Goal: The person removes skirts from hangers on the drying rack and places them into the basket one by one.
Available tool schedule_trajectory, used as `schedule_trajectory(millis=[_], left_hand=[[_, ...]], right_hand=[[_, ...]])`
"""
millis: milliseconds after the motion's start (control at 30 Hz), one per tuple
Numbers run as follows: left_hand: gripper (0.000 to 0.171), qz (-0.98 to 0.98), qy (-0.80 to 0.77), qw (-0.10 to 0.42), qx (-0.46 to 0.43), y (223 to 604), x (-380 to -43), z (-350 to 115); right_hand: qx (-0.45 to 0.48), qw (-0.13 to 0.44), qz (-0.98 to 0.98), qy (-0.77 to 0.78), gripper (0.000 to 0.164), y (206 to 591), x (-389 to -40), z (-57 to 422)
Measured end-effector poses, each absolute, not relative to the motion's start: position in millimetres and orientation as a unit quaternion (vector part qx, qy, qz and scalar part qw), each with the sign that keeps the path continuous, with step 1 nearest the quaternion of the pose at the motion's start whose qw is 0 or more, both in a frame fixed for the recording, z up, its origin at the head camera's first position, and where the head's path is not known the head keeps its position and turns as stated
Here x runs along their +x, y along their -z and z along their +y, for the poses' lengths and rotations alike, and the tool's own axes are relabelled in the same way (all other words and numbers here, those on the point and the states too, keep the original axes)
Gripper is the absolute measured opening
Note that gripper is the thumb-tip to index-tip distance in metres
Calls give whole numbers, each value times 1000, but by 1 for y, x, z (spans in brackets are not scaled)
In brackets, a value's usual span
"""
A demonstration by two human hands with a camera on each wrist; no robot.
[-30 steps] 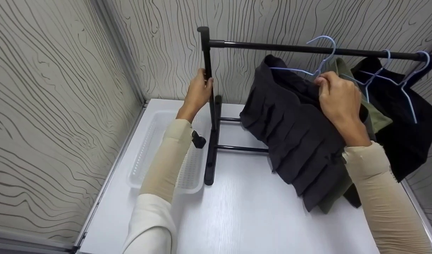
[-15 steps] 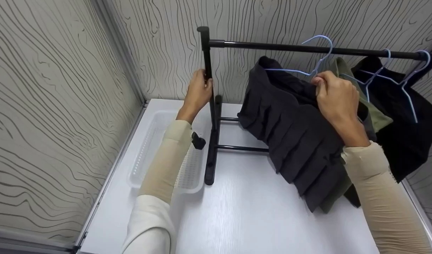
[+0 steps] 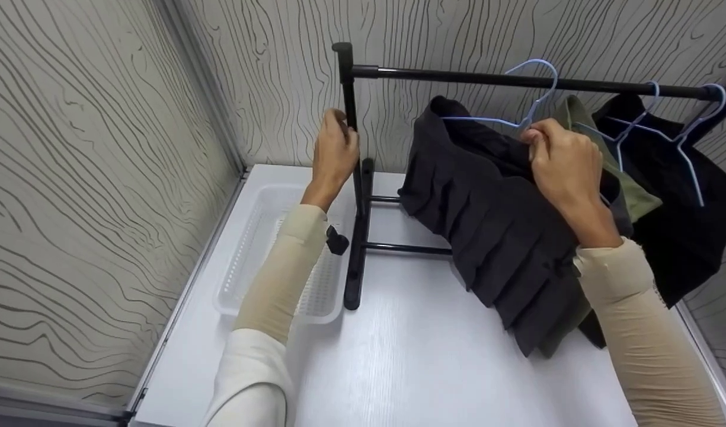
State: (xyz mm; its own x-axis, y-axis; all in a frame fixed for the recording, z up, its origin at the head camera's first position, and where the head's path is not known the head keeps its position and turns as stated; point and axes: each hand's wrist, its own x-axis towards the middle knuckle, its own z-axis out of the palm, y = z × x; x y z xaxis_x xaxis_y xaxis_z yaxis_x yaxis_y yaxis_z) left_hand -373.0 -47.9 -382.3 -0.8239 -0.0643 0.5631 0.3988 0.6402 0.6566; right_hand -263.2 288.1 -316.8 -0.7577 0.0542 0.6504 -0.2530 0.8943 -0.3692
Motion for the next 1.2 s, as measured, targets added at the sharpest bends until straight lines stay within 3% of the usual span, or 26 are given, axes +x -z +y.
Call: schedule_trajectory(millis=[467,1200], left_hand=[[14,-847,413,311,-126,380,-367,-45],[27,-848,399,268,-224,376,-355,-22]], right_hand=[[74,355,-906,-219,29,315,-260,283],[91,362,-900,-225,28,310,-252,272]])
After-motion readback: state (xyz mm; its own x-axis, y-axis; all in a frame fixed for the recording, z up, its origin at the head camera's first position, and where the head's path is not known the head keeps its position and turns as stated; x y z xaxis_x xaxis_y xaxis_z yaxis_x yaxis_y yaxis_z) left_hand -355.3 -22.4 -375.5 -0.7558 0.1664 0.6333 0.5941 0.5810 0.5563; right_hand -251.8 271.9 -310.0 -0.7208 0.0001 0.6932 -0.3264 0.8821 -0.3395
